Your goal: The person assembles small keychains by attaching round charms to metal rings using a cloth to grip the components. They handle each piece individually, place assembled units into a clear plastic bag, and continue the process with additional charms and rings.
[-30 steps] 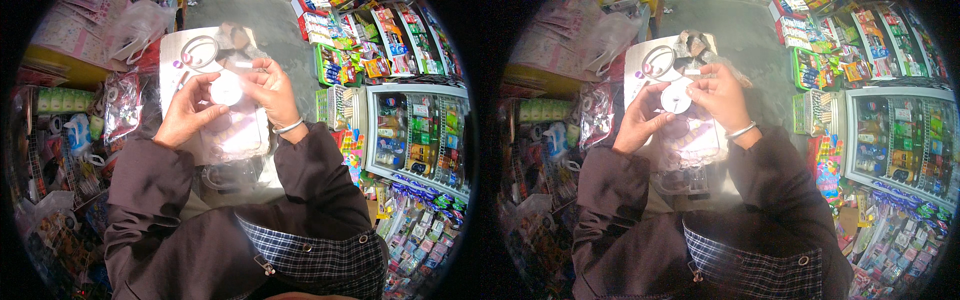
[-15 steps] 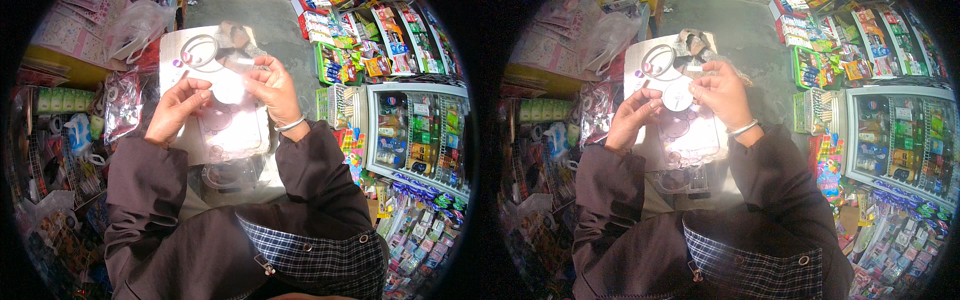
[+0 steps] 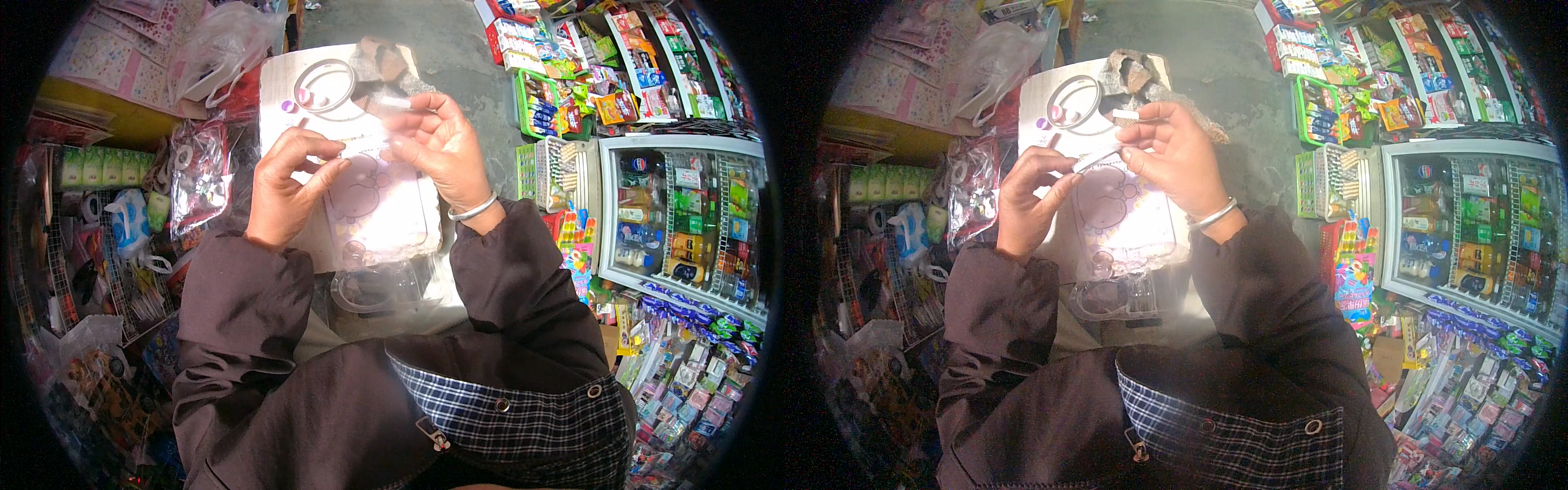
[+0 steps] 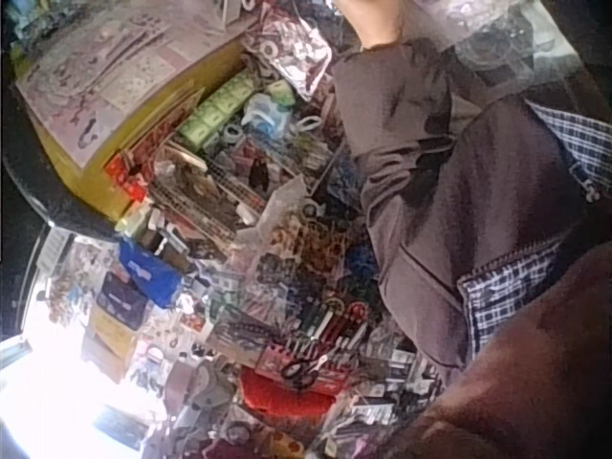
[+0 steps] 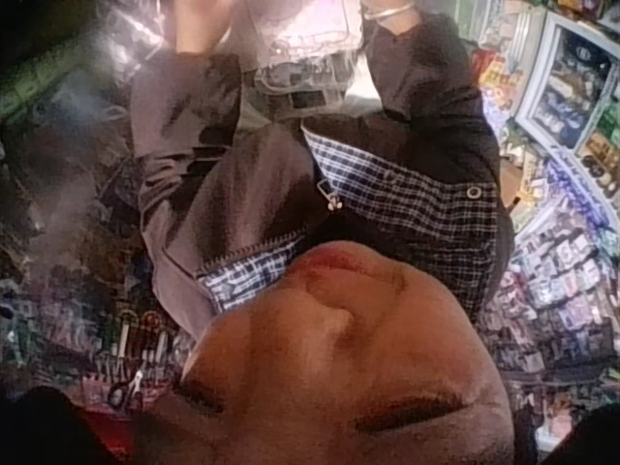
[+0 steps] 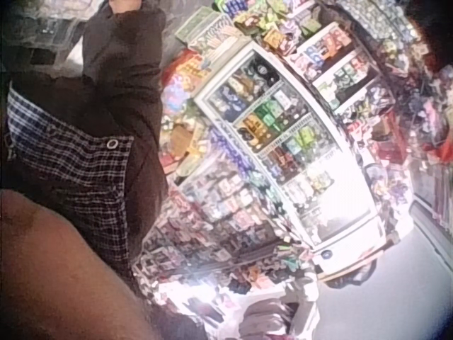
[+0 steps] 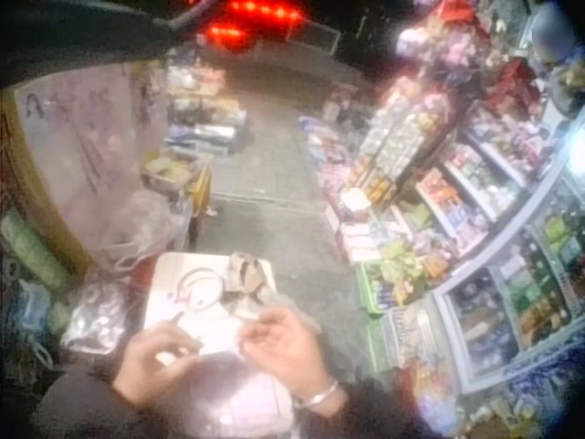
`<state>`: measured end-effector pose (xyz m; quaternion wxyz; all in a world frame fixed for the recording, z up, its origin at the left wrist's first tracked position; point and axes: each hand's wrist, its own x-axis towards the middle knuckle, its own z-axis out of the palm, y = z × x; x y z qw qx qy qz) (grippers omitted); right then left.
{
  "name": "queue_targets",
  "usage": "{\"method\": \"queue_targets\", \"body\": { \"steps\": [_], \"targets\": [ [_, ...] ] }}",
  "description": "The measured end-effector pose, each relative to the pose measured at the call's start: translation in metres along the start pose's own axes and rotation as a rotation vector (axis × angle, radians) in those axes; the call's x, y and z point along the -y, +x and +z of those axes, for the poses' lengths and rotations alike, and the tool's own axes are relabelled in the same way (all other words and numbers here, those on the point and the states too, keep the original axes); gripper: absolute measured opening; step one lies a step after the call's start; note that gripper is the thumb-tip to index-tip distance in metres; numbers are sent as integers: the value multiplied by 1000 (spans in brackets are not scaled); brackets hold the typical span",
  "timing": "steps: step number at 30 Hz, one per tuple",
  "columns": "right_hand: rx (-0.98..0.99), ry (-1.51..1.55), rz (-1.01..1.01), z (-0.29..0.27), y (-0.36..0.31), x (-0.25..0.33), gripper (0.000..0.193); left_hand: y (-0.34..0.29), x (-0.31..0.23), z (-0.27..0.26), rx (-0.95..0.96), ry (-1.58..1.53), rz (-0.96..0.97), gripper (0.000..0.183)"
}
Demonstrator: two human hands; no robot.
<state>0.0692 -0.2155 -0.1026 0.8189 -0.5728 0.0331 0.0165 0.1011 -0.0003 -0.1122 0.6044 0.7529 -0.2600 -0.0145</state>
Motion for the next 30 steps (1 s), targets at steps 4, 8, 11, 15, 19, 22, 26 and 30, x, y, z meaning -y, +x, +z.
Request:
{"method": "queue_targets", "body": {
  "steps": [4,8,11,15,19,22,26,30],
  "targets": [
    [16,8,-29,-2,1,-4,43,0,0,1,-30,12,38,23],
    [19,-48,-53,-3,3,-5,43,0,-2,1,-10,30,42,23],
    [14,-30,-1,-3,2,-3,43,1,-4,-1,16,126,148,22],
    [19,29,56,-1,-1,1,41,0,-5,-3,45,162,144,25],
    [9,31,49,0,0,1,44,0,-4,-4,72,168,153,25],
    [8,11,36,0,0,0,42,1,-2,-3,118,-1,61,25],
    [19,-6,32,2,0,-1,40,0,-4,-1,226,-404,-201,38],
    [-8,4,68,4,1,-1,37,-2,-7,2,275,-671,-317,40]
  ]
}}
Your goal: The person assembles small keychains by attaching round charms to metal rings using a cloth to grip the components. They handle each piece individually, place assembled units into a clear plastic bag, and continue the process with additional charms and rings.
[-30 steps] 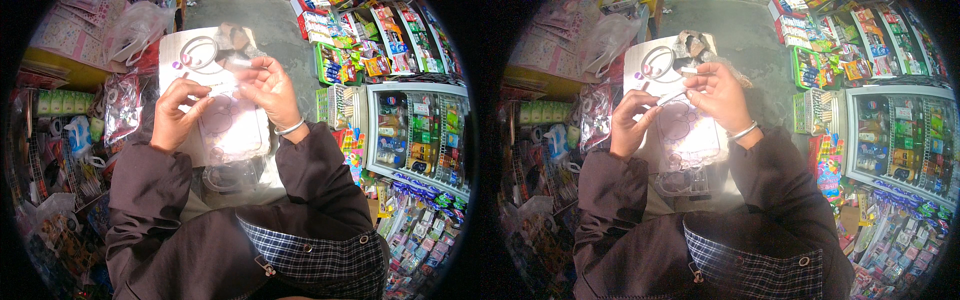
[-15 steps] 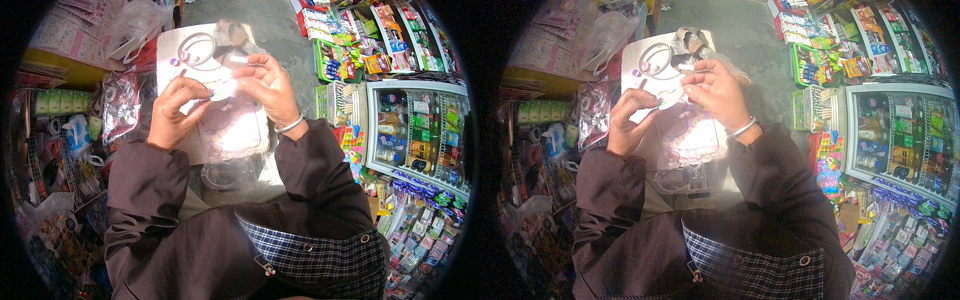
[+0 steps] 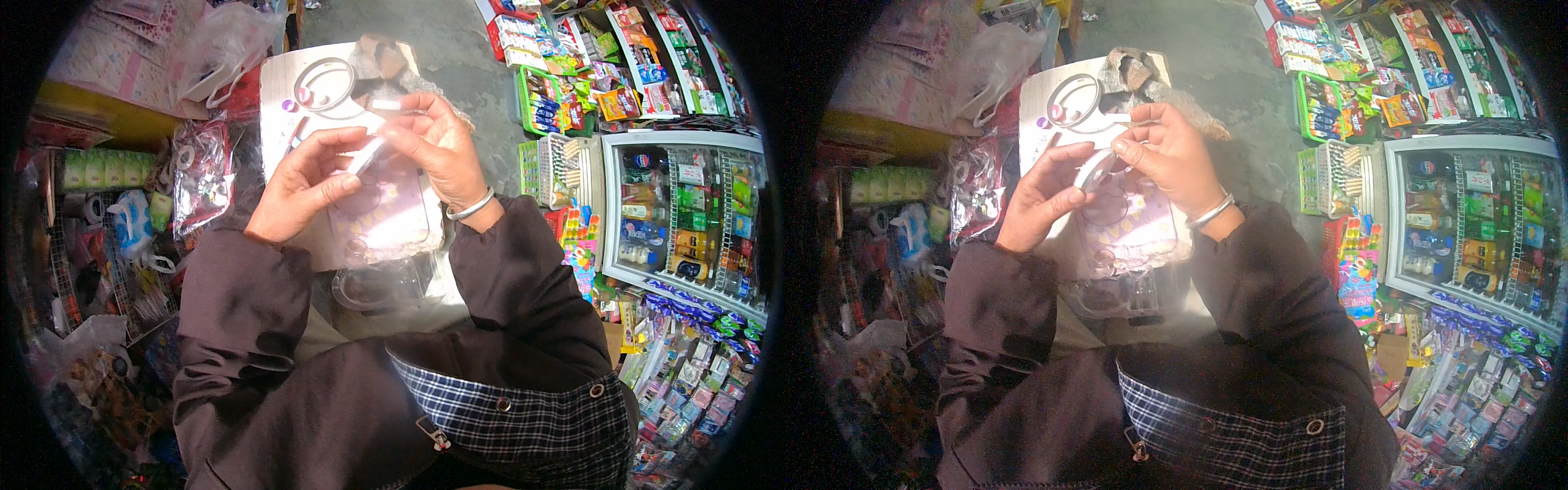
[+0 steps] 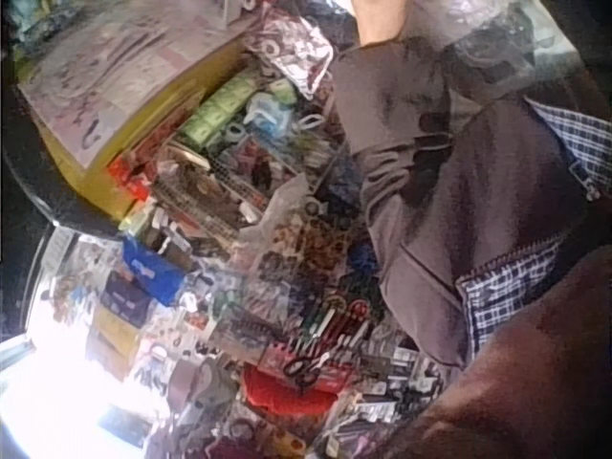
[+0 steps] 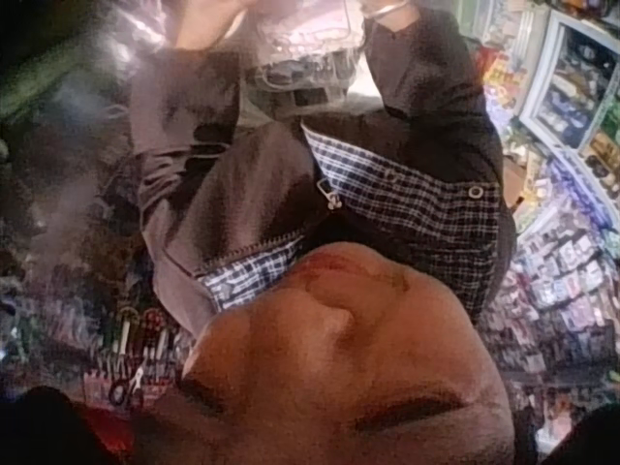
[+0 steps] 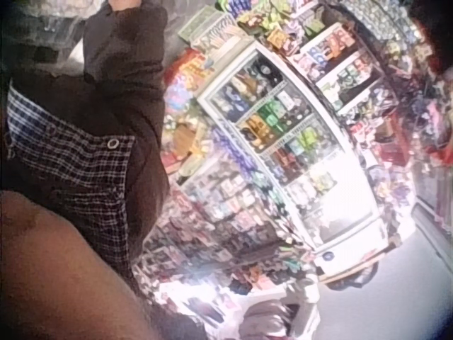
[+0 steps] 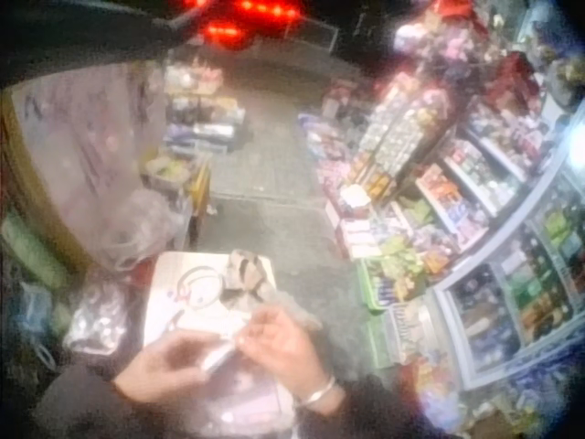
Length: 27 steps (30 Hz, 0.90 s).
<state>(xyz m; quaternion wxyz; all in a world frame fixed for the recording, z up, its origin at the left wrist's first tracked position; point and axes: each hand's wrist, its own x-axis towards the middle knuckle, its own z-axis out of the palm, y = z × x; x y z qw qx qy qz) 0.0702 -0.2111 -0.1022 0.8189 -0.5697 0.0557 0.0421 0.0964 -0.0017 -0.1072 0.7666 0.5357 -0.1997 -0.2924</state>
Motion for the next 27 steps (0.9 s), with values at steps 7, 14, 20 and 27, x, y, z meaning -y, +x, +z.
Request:
{"method": "queue_targets", "body": {
  "steps": [7,14,20,27],
  "targets": [
    [-114,-67,-21,-4,0,0,25,8,8,-1,-176,-284,-238,33],
    [-31,-139,-158,0,-7,1,10,11,9,5,-243,-203,-284,32],
    [-37,-224,-121,6,-7,-2,5,11,7,8,-218,-113,-268,31],
    [-16,-166,-56,9,-7,-5,8,11,7,10,-163,-99,-267,30]
  ]
}}
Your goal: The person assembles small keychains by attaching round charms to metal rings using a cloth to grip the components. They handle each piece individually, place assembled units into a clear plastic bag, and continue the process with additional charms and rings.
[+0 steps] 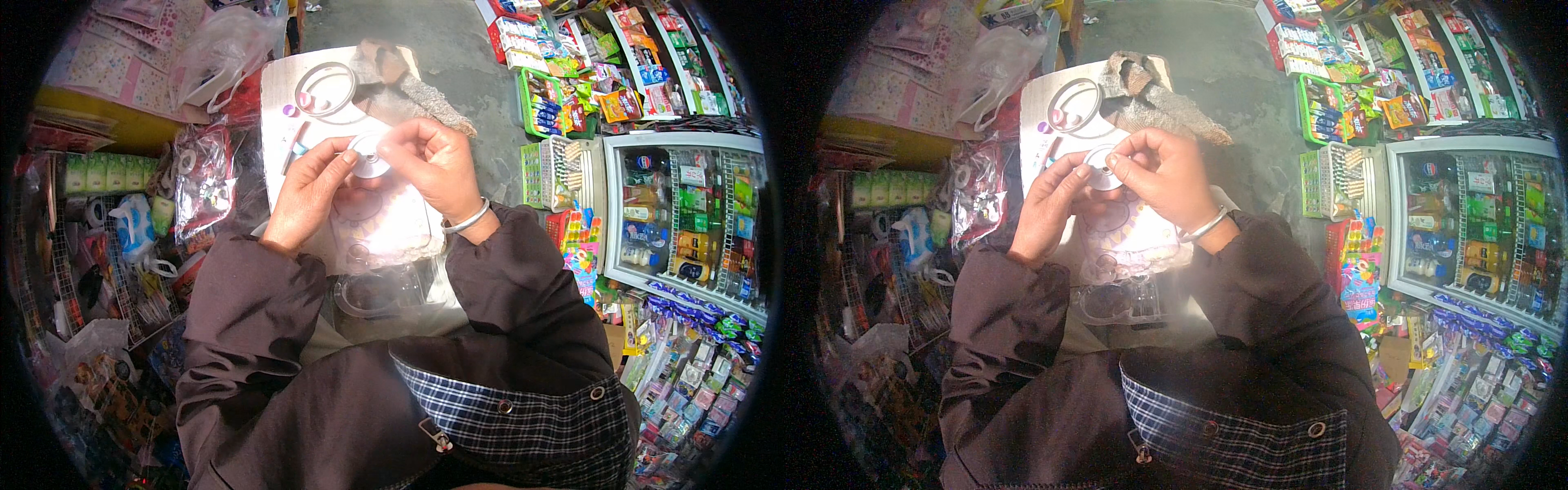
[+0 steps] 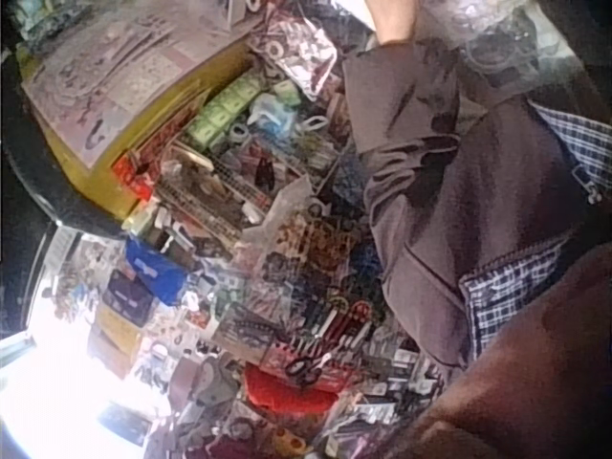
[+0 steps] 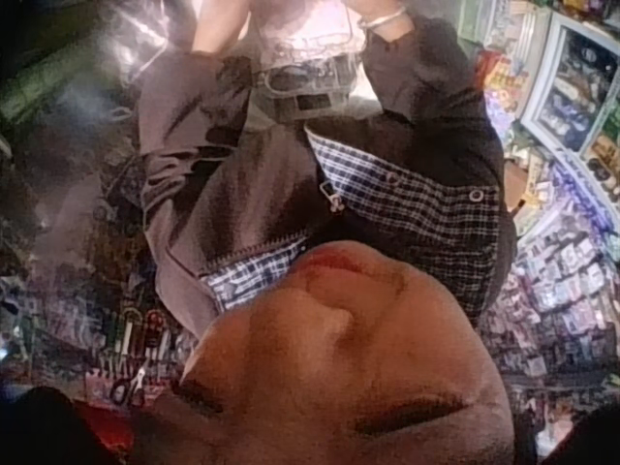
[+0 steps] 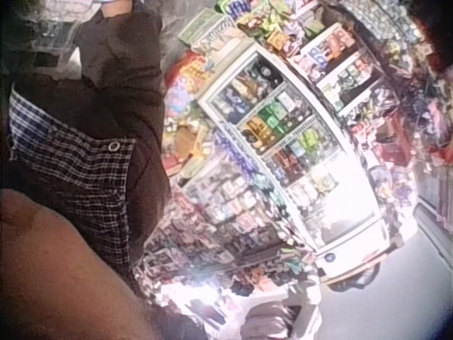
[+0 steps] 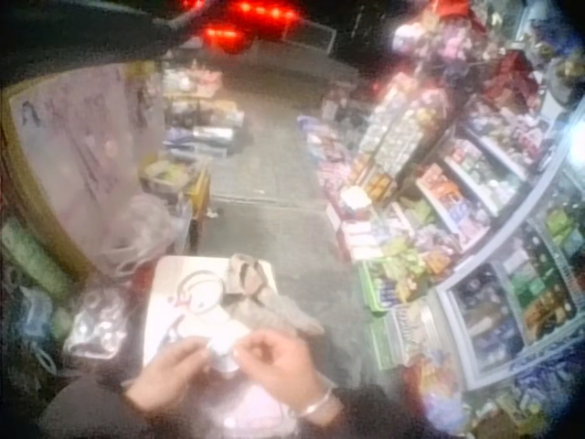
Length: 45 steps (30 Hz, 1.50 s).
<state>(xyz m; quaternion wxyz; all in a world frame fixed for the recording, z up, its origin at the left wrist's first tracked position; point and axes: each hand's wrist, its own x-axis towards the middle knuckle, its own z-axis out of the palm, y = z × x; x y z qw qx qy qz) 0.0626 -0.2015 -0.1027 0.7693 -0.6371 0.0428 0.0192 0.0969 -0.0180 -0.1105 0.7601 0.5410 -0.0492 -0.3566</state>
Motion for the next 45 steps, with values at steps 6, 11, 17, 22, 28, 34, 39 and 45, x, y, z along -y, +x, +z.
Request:
{"method": "queue_targets", "body": {
  "steps": [6,11,17,22,28,34,39,45],
  "targets": [
    [-9,-46,-8,1,1,0,9,-2,1,0,-30,49,16,28],
    [-19,-54,-33,-1,2,-3,9,0,3,-3,-36,104,85,26],
    [-77,57,-88,-13,5,2,11,-7,5,-9,-114,649,298,26],
    [-69,44,-20,-15,5,2,13,-12,5,-13,-70,857,438,30],
    [-17,-3,-36,-18,5,-1,11,-17,9,-12,-28,1020,477,34],
    [-29,16,-28,-18,2,2,13,-16,25,-9,-129,588,109,33],
    [-41,30,-31,-18,3,3,14,-18,22,-12,3,1242,510,33],
    [6,-4,-18,-21,5,1,13,-15,16,-10,-7,1329,552,48]
  ]
}}
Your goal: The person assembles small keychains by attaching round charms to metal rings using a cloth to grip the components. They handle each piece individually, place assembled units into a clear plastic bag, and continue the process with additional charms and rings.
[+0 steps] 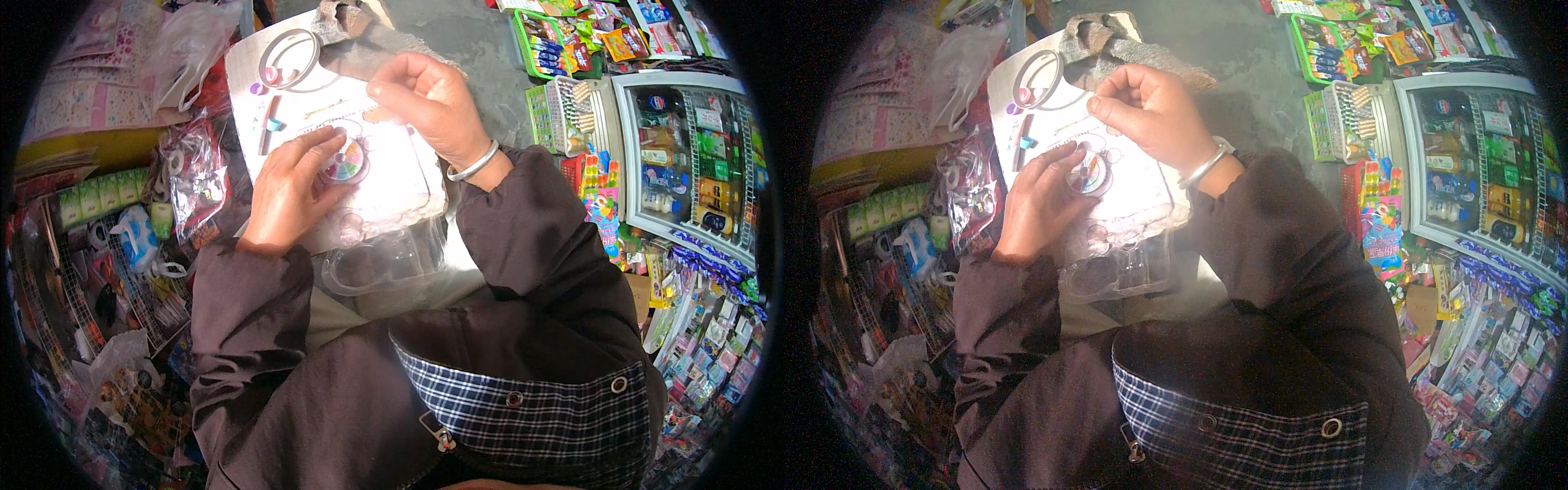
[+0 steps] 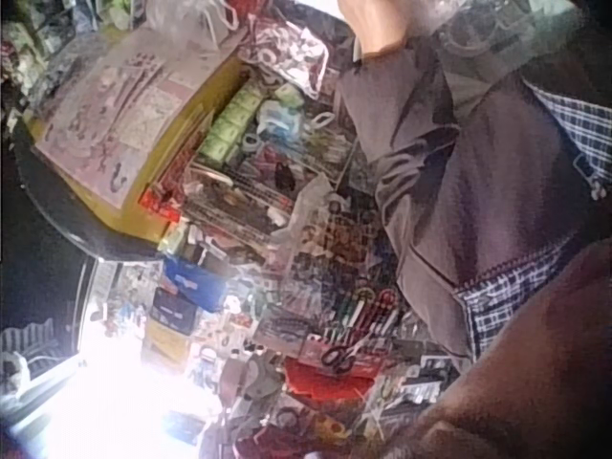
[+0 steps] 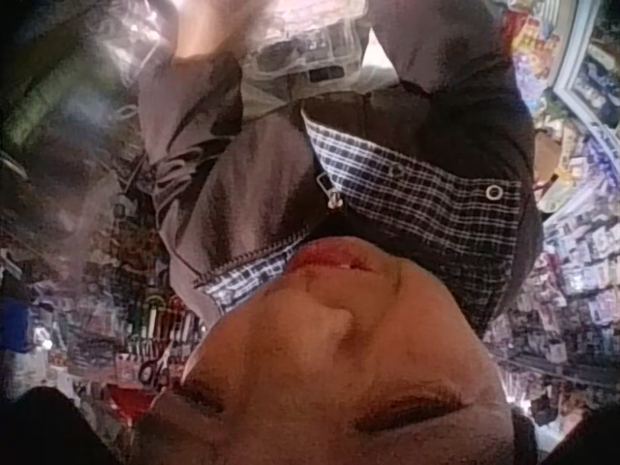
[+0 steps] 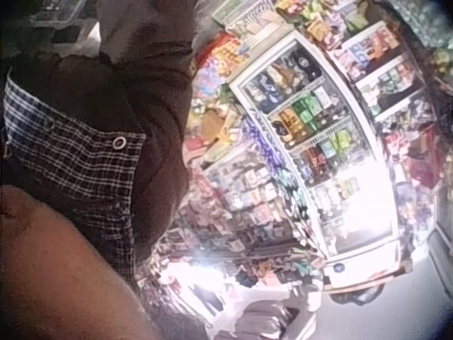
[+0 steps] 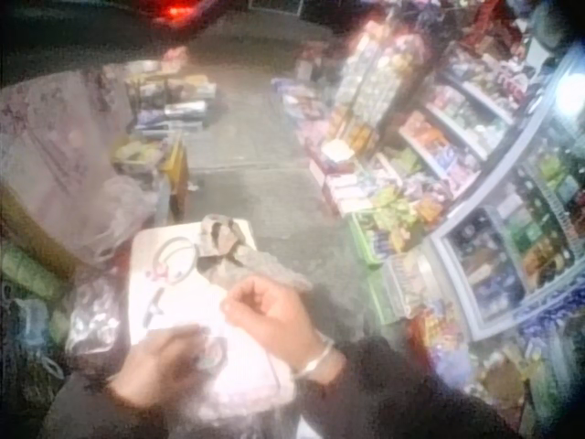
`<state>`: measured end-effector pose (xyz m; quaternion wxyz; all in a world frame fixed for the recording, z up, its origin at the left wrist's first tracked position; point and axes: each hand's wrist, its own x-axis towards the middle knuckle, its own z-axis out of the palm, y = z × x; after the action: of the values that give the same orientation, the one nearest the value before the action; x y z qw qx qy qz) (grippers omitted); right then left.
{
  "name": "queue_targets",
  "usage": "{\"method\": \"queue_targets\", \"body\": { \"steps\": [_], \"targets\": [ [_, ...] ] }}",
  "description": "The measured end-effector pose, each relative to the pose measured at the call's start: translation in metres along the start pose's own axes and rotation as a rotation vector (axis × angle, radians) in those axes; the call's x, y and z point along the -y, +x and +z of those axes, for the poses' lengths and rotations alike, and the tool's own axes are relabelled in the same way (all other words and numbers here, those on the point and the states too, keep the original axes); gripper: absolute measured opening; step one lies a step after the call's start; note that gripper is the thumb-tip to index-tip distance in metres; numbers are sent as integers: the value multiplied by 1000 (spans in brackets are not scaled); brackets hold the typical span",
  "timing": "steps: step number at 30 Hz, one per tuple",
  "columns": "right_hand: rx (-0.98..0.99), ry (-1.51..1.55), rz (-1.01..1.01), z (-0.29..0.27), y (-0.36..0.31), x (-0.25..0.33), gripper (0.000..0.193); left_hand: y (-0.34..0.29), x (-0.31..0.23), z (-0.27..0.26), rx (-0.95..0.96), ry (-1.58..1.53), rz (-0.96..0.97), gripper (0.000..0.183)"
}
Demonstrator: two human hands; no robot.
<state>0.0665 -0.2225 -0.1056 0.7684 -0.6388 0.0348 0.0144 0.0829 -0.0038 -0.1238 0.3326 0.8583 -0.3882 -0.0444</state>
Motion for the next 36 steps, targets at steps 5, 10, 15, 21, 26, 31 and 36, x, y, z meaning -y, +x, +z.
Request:
{"method": "queue_targets", "body": {
  "steps": [5,10,15,21,26,31,36],
  "targets": [
    [0,-11,-16,1,1,-2,13,5,0,-1,22,64,5,58],
    [-2,-24,-2,0,1,-1,13,5,-1,-2,83,14,-102,66],
    [-26,-13,-7,2,1,-1,12,6,0,-2,66,11,-98,70],
    [-14,-49,-4,1,2,-2,11,7,1,-2,75,-12,-108,74],
    [-4,-48,-6,0,3,-3,11,7,2,-2,60,-56,-133,74],
    [-41,-40,-8,1,2,-2,13,7,2,-1,52,-58,-117,74],
    [-42,-38,-7,2,2,0,13,7,2,-2,56,-49,-119,74]
  ]
}}
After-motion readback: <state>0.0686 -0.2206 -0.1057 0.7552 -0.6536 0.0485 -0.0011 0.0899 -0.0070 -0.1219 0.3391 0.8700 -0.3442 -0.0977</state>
